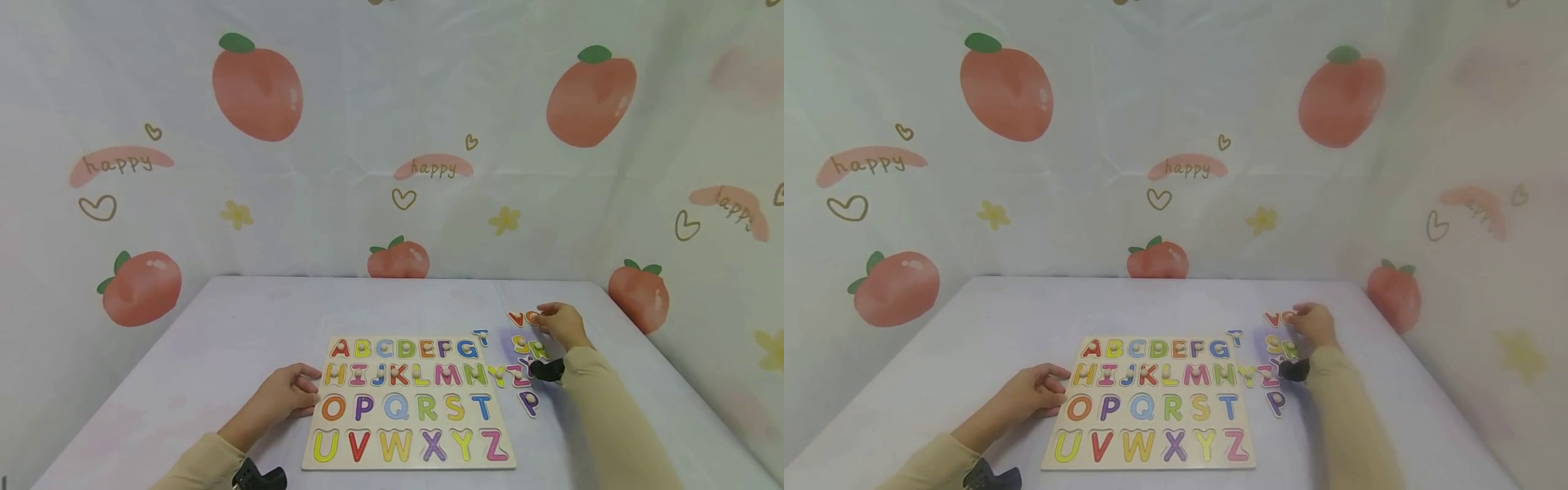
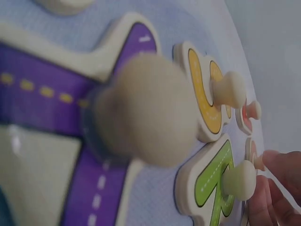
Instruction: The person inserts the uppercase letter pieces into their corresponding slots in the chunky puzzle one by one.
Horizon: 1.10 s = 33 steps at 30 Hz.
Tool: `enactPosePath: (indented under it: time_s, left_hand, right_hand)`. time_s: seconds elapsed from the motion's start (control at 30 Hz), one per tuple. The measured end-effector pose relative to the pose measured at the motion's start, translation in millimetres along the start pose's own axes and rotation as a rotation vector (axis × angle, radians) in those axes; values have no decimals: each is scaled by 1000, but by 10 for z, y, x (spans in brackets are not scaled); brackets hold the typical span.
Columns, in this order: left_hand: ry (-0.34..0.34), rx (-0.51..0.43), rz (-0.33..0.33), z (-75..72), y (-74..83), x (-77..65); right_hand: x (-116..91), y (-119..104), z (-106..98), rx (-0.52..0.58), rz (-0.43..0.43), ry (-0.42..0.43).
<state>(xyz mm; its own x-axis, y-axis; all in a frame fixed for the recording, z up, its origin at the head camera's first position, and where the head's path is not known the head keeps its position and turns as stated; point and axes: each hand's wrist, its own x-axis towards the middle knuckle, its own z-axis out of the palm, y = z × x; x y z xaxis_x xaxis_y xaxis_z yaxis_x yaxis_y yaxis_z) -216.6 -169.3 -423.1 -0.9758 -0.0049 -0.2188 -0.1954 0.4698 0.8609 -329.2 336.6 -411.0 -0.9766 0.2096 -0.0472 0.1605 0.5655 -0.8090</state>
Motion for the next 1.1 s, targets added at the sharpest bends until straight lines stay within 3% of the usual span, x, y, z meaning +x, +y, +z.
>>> enactPosePath:
  time_s: [0.6, 1.1]
  left_hand:
    - [6, -7, 4, 8, -4, -10]
    - [8, -5, 10, 3, 6, -18]
  right_hand:
    - [127, 47, 31, -45, -8, 36]
    - [113, 7, 43, -73, -6, 46]
